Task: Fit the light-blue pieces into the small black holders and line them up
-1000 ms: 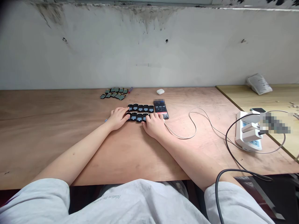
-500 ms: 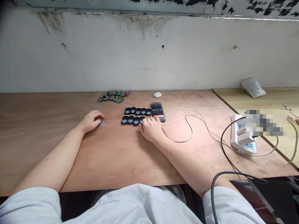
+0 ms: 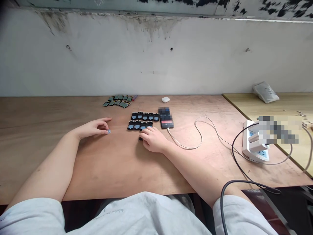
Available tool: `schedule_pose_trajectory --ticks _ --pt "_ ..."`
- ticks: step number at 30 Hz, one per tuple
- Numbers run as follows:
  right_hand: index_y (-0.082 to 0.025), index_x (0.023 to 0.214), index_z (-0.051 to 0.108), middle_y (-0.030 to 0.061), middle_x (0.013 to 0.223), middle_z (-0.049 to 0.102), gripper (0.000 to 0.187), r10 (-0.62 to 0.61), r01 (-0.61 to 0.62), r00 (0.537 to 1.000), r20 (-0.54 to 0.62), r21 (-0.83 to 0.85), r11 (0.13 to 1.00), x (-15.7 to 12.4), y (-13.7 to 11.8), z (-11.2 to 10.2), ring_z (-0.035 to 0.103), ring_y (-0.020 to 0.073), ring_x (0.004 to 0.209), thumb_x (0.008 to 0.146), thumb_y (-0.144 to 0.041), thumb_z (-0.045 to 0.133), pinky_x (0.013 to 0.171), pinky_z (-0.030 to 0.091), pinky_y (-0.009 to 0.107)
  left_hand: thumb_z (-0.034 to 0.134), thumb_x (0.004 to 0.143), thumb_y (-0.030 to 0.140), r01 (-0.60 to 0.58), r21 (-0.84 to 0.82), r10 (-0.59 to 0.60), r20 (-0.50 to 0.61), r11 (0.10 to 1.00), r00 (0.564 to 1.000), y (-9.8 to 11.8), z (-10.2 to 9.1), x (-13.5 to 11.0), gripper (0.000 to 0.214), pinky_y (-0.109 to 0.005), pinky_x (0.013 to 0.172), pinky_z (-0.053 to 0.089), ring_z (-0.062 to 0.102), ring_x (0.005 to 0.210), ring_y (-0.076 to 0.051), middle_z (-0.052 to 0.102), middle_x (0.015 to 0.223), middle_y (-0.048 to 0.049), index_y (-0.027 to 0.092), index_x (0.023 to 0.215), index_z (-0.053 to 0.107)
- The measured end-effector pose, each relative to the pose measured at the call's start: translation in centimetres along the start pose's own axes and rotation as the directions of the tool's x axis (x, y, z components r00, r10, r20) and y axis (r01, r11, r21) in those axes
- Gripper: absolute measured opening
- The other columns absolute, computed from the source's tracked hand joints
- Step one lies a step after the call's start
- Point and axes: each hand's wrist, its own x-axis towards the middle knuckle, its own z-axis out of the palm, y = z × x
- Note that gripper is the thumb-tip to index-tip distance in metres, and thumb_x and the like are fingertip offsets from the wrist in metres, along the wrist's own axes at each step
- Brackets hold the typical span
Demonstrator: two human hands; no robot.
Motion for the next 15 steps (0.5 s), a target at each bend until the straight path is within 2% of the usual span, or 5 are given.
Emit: schedule_pose_trajectory --ticks 5,8,10,12,15 --pt "-0.02 0.11 0.07 0.011 0.123 0.067 0.021 0.006 -0.005 1.0 0.023 -0.019 1.0 0.0 0.3 0.2 0.054 0.026 0.109 0.096 -0.017 0.055 0.095 0.043 0.04 0.073 0.073 0.064 0.013 0.0 -0.013 0.001 1.0 1.0 0.7 -0.1 -0.2 0.038 -0.034 0.101 0.054 0.055 0.138 -0.033 0.043 0.164 -0.0001 0.026 0.079 0.075" --pt "-0.02 0.107 0.071 0.0116 0.124 0.066 0.017 0.015 -0.014 0.999 0.03 -0.032 0.999 0.0 0.3 0.3 0.054 0.0263 0.111 0.099 -0.025 0.057 0.096 0.044 0.041 0.075 0.072 0.061 -0.003 -0.099 -0.002 -0.045 0.995 0.999 0.8 0.3 0.0 0.036 -0.032 0.092 0.057 0.067 0.117 -0.028 0.062 0.146 -0.003 0.025 0.076 0.072" --pt "-0.021 0.109 0.072 0.0114 0.124 0.066 0.017 0.007 -0.006 0.999 0.041 -0.021 1.0 0.0 0.2 0.3 0.055 0.0256 0.11 0.099 -0.025 0.058 0.096 0.045 0.04 0.076 0.073 0.059 0.007 -0.199 -0.028 -0.103 0.98 0.994 1.4 1.0 0.3 0.037 -0.032 0.081 0.058 0.07 0.096 -0.024 0.075 0.114 -0.0055 0.024 0.08 0.07" --pt "-0.022 0.112 0.073 0.0106 0.124 0.066 0.019 -0.017 0.017 0.998 0.052 0.006 1.0 0.0 0.2 0.2 0.056 0.0244 0.109 0.098 -0.023 0.059 0.096 0.046 0.039 0.075 0.076 0.058 0.005 -0.278 -0.06 -0.187 0.96 0.981 2.7 2.3 0.9 0.038 -0.03 0.069 0.055 0.067 0.077 -0.019 0.073 0.086 -0.0031 0.022 0.088 0.069" --pt "-0.024 0.117 0.073 0.0094 0.128 0.065 0.024 -0.045 0.044 0.998 0.046 0.039 0.998 -0.1 0.1 0.2 0.057 0.024 0.112 0.097 -0.02 0.059 0.098 0.046 0.039 0.074 0.081 0.053 -0.178 -0.322 0.051 -0.368 0.93 0.929 5.9 4.9 1.6 0.04 -0.03 0.069 0.054 0.064 0.075 -0.017 0.072 0.091 -0.0032 0.022 0.105 0.068"
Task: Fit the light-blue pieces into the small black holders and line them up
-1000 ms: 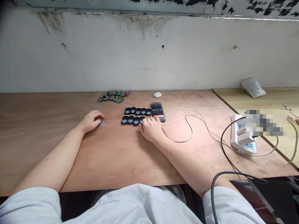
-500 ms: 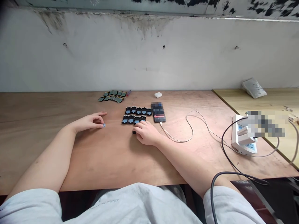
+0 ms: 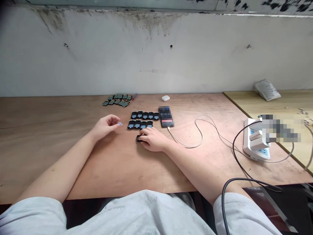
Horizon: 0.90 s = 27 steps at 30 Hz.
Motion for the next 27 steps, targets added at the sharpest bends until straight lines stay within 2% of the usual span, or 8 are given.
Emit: schedule_pose_trajectory --ticks 1,4,6,9,14,21,27 --pt "-0.024 0.118 0.073 0.0092 0.129 0.065 0.026 0.0 0.001 1.0 -0.007 0.005 1.0 0.0 0.0 0.0 0.057 0.0243 0.113 0.097 -0.019 0.059 0.098 0.046 0.039 0.072 0.084 0.051 -0.066 -0.005 0.066 -0.011 0.998 0.998 0.7 1.3 -0.2 0.039 -0.03 0.07 0.055 0.064 0.076 -0.017 0.072 0.092 -0.0036 0.022 0.109 0.069" --pt "-0.023 0.116 0.071 0.01 0.128 0.064 0.026 0.012 -0.012 1.0 -0.011 0.027 1.0 0.0 0.1 0.1 0.057 0.0241 0.112 0.095 -0.016 0.058 0.097 0.047 0.039 0.064 0.093 0.043 -0.281 0.078 0.272 0.113 0.956 0.956 2.6 4.7 -0.9 0.023 -0.032 0.076 0.055 0.065 0.082 -0.018 0.072 0.095 -0.0057 0.022 0.098 0.073" --pt "-0.021 0.108 0.069 0.0109 0.125 0.064 0.019 0.035 -0.035 0.999 -0.001 0.055 0.998 0.1 0.1 0.2 0.057 0.0231 0.108 0.093 -0.013 0.059 0.094 0.048 0.037 0.059 0.097 0.037 -0.381 0.106 0.366 0.135 0.919 0.921 3.4 6.1 -1.5 0.02 -0.033 0.08 0.056 0.066 0.087 -0.019 0.072 0.096 -0.0063 0.022 0.095 0.073" --pt "-0.02 0.094 0.061 0.0101 0.117 0.063 0.01 0.086 -0.087 0.996 0.011 0.099 0.991 0.2 0.2 0.2 0.057 0.0212 0.1 0.088 -0.013 0.062 0.086 0.049 0.033 0.056 0.1 0.032 -0.473 0.108 0.452 0.168 0.875 0.876 3.9 7.3 -1.9 0.02 -0.034 0.082 0.056 0.067 0.092 -0.02 0.072 0.096 -0.0063 0.023 0.094 0.073" --pt "-0.022 0.088 0.054 0.0084 0.111 0.062 0.011 0.107 -0.107 0.994 0.01 0.137 0.985 0.4 0.3 0.1 0.056 0.0204 0.098 0.088 -0.013 0.061 0.085 0.049 0.032 0.056 0.101 0.027 -0.573 0.076 0.541 0.251 0.816 0.803 3.9 8.1 -1.8 0.017 -0.038 0.089 0.056 0.067 0.1 -0.021 0.075 0.103 -0.0064 0.024 0.102 0.073" --pt "-0.022 0.085 0.053 0.0085 0.109 0.062 0.012 0.107 -0.108 0.994 0.011 0.167 0.98 0.6 0.1 0.1 0.056 0.02 0.096 0.09 -0.015 0.061 0.085 0.048 0.032 0.06 0.1 0.027 -0.62 0.069 0.589 0.243 0.782 0.771 3.9 8.2 -1.7 0.017 -0.038 0.088 0.055 0.066 0.097 -0.021 0.076 0.103 -0.0068 0.023 0.1 0.076" --pt "-0.022 0.082 0.049 0.0079 0.106 0.062 0.016 0.122 -0.122 0.992 0.011 0.208 0.971 0.5 0.2 -0.1 0.055 0.0194 0.093 0.092 -0.017 0.06 0.082 0.047 0.03 0.061 0.098 0.027 -0.702 0.186 0.64 0.302 0.688 0.707 3.9 7.8 -2.0 0.02 -0.044 0.096 0.053 0.066 0.103 -0.024 0.078 0.107 -0.0067 0.026 0.109 0.077"
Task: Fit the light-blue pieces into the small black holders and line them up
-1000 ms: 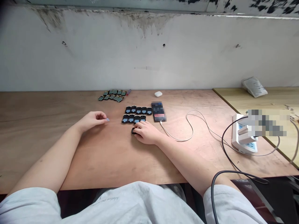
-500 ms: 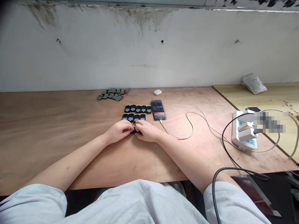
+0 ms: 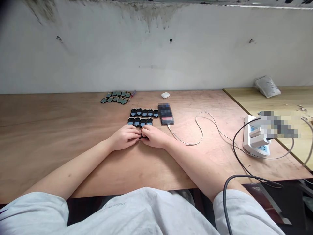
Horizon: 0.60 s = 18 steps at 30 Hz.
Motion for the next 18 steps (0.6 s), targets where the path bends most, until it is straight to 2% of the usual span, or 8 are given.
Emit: schedule_pose_trajectory --ticks 6,14,18 --pt "-0.023 0.08 0.047 0.0059 0.098 0.06 0.019 -0.01 0.01 1.0 -0.017 0.015 1.0 0.0 0.08 -0.01 0.053 0.0189 0.088 0.091 -0.016 0.061 0.077 0.045 0.03 0.063 0.095 0.027 0.006 0.08 -0.008 0.029 0.997 1.0 -0.16 -0.34 -0.22 0.024 -0.044 0.098 0.053 0.063 0.113 -0.027 0.07 0.123 -0.0117 0.025 0.115 0.076" --pt "-0.023 0.077 0.045 0.0046 0.092 0.057 0.024 -0.029 0.035 0.997 -0.069 0.081 0.996 0.0 0.46 0.21 0.051 0.0188 0.083 0.088 -0.014 0.064 0.072 0.044 0.03 0.056 0.099 0.019 -0.085 0.085 0.079 0.069 0.993 0.994 -0.48 -0.6 -0.11 0.032 -0.041 0.092 0.052 0.064 0.105 -0.024 0.071 0.122 -0.0103 0.026 0.127 0.071" --pt "-0.023 0.077 0.047 0.005 0.091 0.058 0.022 -0.025 0.031 0.997 -0.075 0.08 0.996 -0.01 0.63 0.35 0.053 0.0192 0.084 0.088 -0.016 0.065 0.073 0.045 0.03 0.058 0.099 0.024 -0.101 0.096 0.092 0.099 0.99 0.991 -0.38 -0.57 -0.11 0.03 -0.041 0.092 0.052 0.064 0.106 -0.024 0.07 0.124 -0.0113 0.027 0.126 0.072"
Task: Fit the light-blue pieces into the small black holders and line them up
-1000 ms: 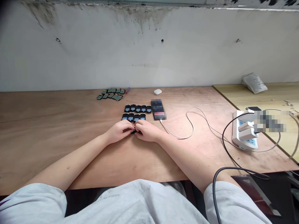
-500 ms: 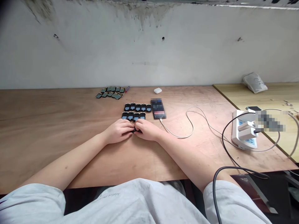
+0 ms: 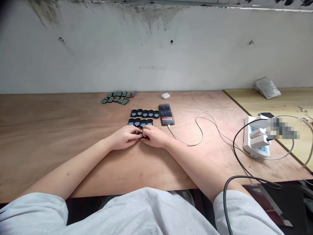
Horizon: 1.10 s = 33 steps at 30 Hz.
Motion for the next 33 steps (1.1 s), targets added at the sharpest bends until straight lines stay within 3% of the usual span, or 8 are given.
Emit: schedule_pose_trajectory --ticks 5,10,13,16,20,24,29,33 --pt "-0.022 0.082 0.051 0.0083 0.101 0.062 0.016 -0.04 0.04 0.998 -0.048 -0.016 0.999 -0.2 0.1 0.2 0.057 0.0201 0.088 0.091 -0.019 0.063 0.078 0.052 0.034 0.058 0.101 0.028 0.01 0.017 -0.008 -0.101 1.0 0.995 -0.4 0.5 -0.3 0.024 -0.04 0.089 0.052 0.065 0.103 -0.023 0.072 0.12 -0.01 0.028 0.12 0.074" --pt "-0.024 0.109 0.058 0.016 0.139 0.051 0.015 0.015 -0.045 0.956 -0.294 -0.097 0.994 -0.4 -0.1 -0.1 0.053 0.0291 0.131 0.094 -0.022 0.061 0.105 0.052 0.049 0.052 0.104 0.029 0.229 0.046 -0.207 -0.284 0.972 0.936 -2.2 0.2 -1.1 0.025 -0.043 0.097 0.049 0.063 0.114 -0.025 0.07 0.127 -0.01 0.027 0.117 0.074" --pt "-0.025 0.114 0.056 0.0158 0.14 0.049 0.02 0.073 -0.103 0.934 -0.35 -0.068 0.992 -0.4 0.1 -0.3 0.051 0.0285 0.135 0.095 -0.02 0.057 0.105 0.053 0.048 0.05 0.103 0.03 0.488 0.084 -0.429 -0.367 0.869 0.826 -4.1 -0.5 -1.9 0.026 -0.047 0.099 0.046 0.06 0.117 -0.028 0.07 0.126 -0.0097 0.025 0.109 0.074" --pt "-0.024 0.112 0.056 0.0165 0.137 0.05 0.016 0.077 -0.097 0.932 -0.355 -0.039 0.994 -0.4 0.2 -0.4 0.053 0.0274 0.132 0.096 -0.019 0.055 0.103 0.054 0.046 0.05 0.1 0.029 0.731 0.137 -0.651 -0.367 0.669 0.664 -5.9 -0.9 -3.0 0.025 -0.05 0.094 0.044 0.057 0.116 -0.034 0.07 0.121 -0.0116 0.023 0.104 0.074" --pt "-0.023 0.111 0.057 0.0156 0.134 0.053 0.015 0.074 -0.099 0.94 -0.333 -0.058 0.993 -0.4 0.2 -0.4 0.056 0.026 0.127 0.096 -0.02 0.055 0.102 0.054 0.043 0.055 0.094 0.032 0.859 0.179 -0.805 -0.3 0.48 0.512 -6.6 -1.1 -3.4 0.019 -0.051 0.091 0.041 0.057 0.109 -0.036 0.068 0.107 -0.013 0.023 0.101 0.07" --pt "-0.022 0.11 0.06 0.0148 0.131 0.058 0.016 0.148 -0.212 0.936 -0.319 -0.175 0.962 -0.3 0.4 -0.1 0.057 0.0273 0.12 0.095 -0.021 0.055 0.101 0.05 0.044 0.056 0.093 0.04 0.818 0.212 -0.785 -0.235 0.534 0.573 -5.5 -0.9 -2.8 0.019 -0.048 0.093 0.039 0.059 0.106 -0.034 0.065 0.102 -0.0111 0.023 0.097 0.063" --pt "-0.021 0.118 0.062 0.015 0.136 0.061 0.024 0.326 -0.449 0.883 -0.338 -0.403 0.797 -0.1 0.8 0.4 0.049 0.0329 0.128 0.1 -0.035 0.055 0.107 0.039 0.051 0.047 0.098 0.043 0.737 0.197 -0.718 -0.168 0.647 0.675 -4.7 -0.7 -2.4 0.025 -0.048 0.096 0.038 0.059 0.107 -0.031 0.066 0.105 -0.01 0.023 0.1 0.062" --pt "-0.02 0.127 0.06 0.0177 0.147 0.056 0.037 0.379 -0.494 0.868 -0.321 -0.48 0.725 0.2 1.0 0.5 0.042 0.0353 0.136 0.104 -0.046 0.047 0.111 0.031 0.055 0.046 0.099 0.043 0.68 0.17 -0.669 -0.125 0.713 0.732 -4.7 -0.8 -2.6 0.028 -0.049 0.098 0.039 0.058 0.11 -0.031 0.067 0.11 -0.0104 0.022 0.105 0.064"
